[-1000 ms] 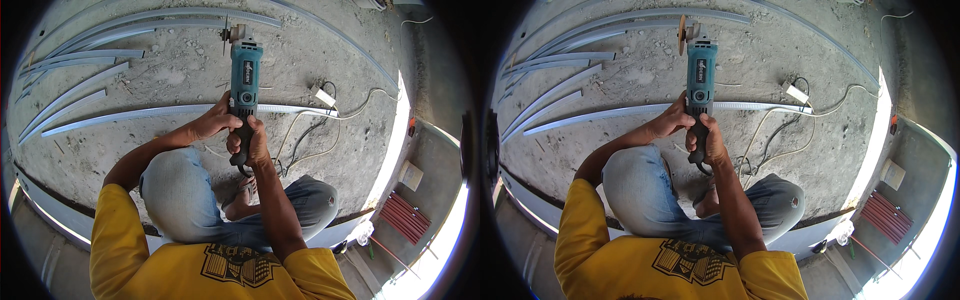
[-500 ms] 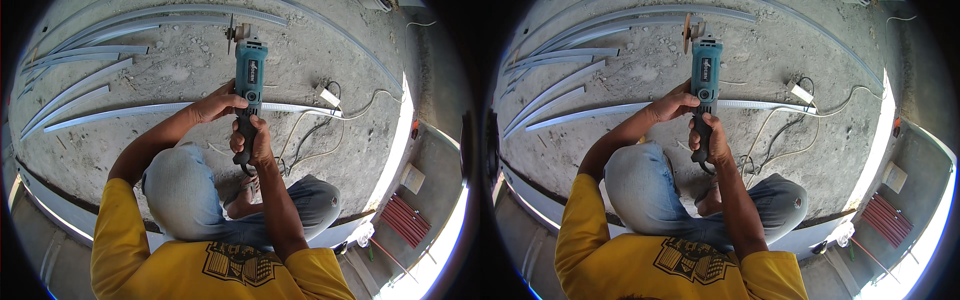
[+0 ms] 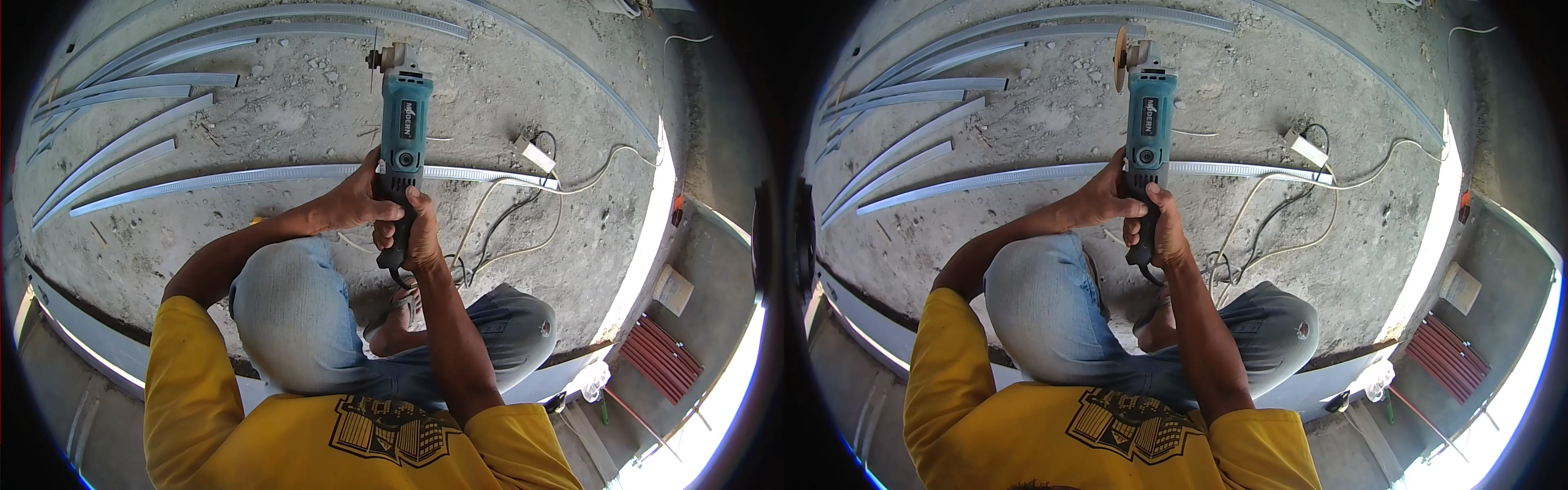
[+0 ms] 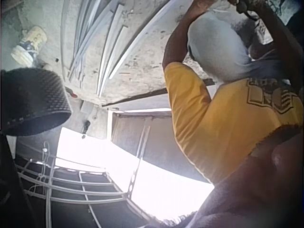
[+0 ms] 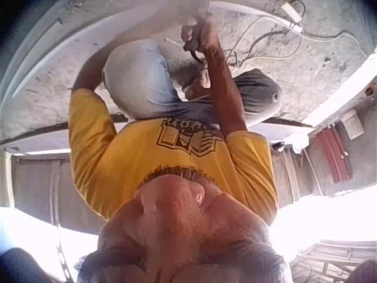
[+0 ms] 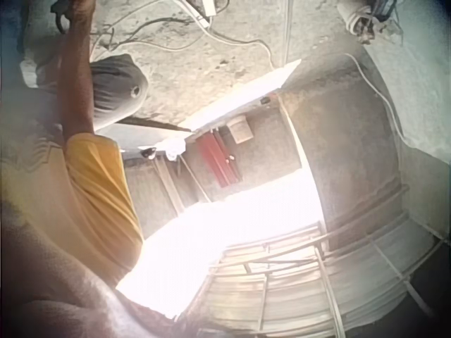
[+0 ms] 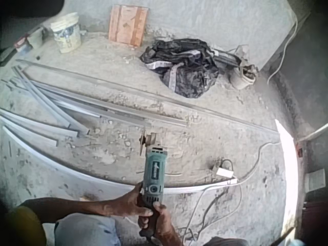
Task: Measuring and cutting metal channels with an angle grinder on a construction floor.
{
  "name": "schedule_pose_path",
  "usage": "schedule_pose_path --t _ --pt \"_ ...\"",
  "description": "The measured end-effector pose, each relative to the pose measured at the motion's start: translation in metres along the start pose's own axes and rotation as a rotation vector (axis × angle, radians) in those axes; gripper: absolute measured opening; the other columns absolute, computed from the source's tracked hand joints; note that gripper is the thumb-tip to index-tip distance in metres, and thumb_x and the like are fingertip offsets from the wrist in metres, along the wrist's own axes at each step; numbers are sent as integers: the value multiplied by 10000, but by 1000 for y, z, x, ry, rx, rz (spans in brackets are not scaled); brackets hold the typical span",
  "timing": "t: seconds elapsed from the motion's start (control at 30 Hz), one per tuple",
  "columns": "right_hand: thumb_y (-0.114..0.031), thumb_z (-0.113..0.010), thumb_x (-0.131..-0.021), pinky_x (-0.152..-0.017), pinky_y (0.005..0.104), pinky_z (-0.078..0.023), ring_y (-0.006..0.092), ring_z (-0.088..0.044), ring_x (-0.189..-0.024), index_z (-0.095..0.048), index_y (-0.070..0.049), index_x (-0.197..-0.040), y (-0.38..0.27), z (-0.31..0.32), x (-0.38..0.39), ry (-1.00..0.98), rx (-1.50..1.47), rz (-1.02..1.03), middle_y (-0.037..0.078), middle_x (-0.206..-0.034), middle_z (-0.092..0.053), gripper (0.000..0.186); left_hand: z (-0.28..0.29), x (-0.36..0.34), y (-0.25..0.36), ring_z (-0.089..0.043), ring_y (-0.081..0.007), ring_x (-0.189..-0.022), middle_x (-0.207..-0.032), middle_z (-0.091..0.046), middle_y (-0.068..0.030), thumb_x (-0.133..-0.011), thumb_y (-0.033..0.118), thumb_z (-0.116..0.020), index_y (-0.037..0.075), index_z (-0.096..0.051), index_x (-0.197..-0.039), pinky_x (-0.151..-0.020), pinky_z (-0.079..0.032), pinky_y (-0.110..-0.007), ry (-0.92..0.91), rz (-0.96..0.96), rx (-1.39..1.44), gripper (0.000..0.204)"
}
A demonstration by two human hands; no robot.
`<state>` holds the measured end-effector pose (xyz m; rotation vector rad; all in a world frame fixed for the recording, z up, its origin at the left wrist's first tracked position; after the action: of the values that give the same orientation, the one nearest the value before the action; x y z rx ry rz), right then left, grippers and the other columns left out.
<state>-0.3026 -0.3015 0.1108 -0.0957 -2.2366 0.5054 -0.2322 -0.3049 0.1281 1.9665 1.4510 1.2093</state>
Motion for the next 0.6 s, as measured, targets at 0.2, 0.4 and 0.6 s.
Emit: schedule_pose_path --t 0.2,0.4,0.6 --pt "-572 -573 -802 -407 289 -410 159 -469 -404 -581 -50 -884 4 6 -3 -8 45 -8 32 -529 -483 529 2 2 -2 -655 -188 -670 -1067 -515 -142 -765 43 -658 57 36 -1431 -610 -604 -320 60 -20 3 962" --pt "-638 -536 -808 -404 285 -409 155 -461 -393 -582 -41 -926 2 -1 -3 -40 2 10 34 -530 -484 610 3 3 0 -656 -200 -659 -1076 -521 -152 -773 69 -650 61 35 -1427 -606 -598 -329 31 -15 -8 947" --pt "-686 -491 -820 -393 281 -391 142 -437 -381 -567 -30 -1006 -5 -7 2 -74 10 49 37 -526 -483 687 14 0 -1 -645 -212 -883 -1126 -522 -134 -793 209 -630 64 -17 -1443 -768 -571 -364 20 -80 146 905"
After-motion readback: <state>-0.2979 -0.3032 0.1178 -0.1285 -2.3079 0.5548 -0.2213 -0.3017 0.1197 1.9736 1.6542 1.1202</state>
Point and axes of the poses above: each hand's wrist, its own x-axis away from the middle knuckle, its own z-axis out of the back of the hand, y = z × x, the point moved 10 cm from there along -x, towards the middle knuckle
